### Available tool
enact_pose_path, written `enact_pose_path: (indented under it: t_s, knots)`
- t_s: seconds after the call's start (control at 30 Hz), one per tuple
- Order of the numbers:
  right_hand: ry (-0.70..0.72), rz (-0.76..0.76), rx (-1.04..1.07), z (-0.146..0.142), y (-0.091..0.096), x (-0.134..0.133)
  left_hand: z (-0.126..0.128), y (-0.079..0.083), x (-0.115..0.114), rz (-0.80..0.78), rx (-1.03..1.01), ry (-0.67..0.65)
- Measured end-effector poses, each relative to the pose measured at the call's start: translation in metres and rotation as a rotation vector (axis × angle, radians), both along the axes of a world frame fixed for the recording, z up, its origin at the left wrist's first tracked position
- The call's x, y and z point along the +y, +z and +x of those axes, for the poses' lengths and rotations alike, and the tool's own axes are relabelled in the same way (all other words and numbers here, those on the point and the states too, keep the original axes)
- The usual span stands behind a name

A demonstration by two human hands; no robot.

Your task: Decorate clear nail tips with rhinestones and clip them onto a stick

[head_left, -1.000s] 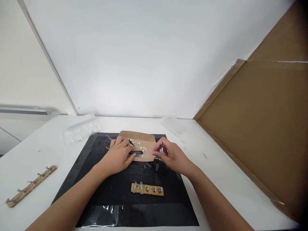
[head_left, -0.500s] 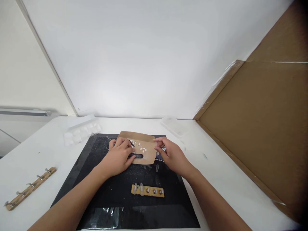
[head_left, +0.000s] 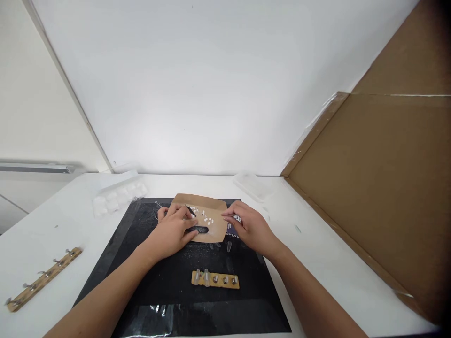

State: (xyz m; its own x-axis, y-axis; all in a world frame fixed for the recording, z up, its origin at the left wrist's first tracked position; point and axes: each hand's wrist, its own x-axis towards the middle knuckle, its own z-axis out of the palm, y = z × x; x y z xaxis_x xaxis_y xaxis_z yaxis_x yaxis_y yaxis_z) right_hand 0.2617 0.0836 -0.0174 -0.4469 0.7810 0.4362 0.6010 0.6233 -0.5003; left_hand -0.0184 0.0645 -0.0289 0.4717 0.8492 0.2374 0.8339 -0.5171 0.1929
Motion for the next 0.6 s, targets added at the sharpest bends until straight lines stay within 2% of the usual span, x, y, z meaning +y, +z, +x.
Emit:
enact_pose_path:
  t_s: [0.27, 0.47, 0.6]
  knots:
    - [0.002, -0.013, -0.097, -0.0006, -0.004, 0.0003, 0.0001, 0.0007, -0.0001, 0.044, -0.028, -0.006]
    - [-0.05, -0.095, -0.101, -0.0055, -0.0032, -0.0021, 0.0004, 0.0024, 0.0015, 0.158, 0.003, -0.041]
    - [-0.02, -0.058, -0.101, -0.007, -0.0035, -0.0038, 0.0025, 0.0081, 0.0009, 0.191, -0.017, -0.049]
